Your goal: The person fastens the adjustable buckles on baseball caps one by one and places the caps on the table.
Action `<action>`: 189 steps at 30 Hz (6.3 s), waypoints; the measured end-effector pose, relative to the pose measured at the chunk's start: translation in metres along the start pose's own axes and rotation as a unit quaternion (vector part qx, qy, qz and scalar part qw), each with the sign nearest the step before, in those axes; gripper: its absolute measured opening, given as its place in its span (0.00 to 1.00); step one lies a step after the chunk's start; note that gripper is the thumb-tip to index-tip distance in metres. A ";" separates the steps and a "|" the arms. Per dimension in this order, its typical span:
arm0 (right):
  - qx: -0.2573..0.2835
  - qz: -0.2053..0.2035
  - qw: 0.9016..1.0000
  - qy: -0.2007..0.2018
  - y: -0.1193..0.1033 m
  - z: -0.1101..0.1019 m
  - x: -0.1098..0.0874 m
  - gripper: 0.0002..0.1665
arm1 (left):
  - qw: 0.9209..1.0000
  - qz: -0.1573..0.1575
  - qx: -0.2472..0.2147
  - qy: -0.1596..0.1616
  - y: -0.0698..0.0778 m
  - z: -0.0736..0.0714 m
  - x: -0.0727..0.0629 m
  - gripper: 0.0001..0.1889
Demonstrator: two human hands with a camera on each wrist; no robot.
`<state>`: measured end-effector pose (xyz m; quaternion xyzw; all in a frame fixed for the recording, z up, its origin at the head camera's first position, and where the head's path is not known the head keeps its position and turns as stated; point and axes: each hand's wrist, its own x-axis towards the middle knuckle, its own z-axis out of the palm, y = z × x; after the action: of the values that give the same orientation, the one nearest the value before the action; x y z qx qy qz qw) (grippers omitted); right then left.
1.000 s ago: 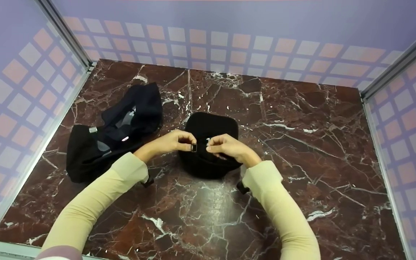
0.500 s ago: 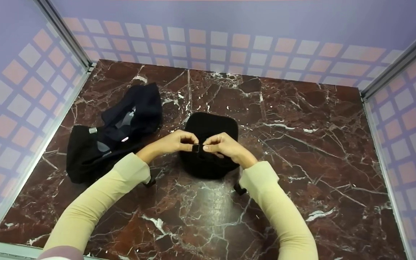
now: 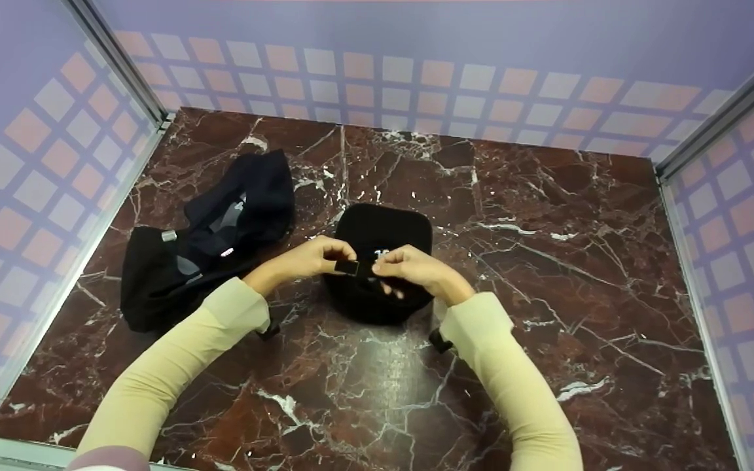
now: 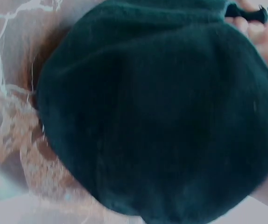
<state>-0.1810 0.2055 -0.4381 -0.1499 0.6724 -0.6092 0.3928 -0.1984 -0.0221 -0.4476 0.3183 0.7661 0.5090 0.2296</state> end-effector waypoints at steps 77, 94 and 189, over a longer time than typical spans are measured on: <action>-0.066 -0.067 0.995 -0.023 0.003 -0.009 -0.003 0.07 | 0.998 0.010 -0.033 0.060 -0.008 0.009 0.002 0.09; -0.125 -0.085 0.988 0.041 -0.001 0.009 0.006 0.12 | 0.997 -0.014 -0.024 0.073 -0.003 0.011 0.004 0.09; -0.280 0.006 0.958 -0.051 -0.010 0.005 -0.002 0.37 | 0.998 0.034 -0.028 0.032 0.016 0.011 -0.003 0.07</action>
<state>-0.1795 0.2012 -0.4279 -0.2810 0.7961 -0.3853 0.3725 -0.1849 -0.0127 -0.4373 0.3214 0.7470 0.5479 0.1962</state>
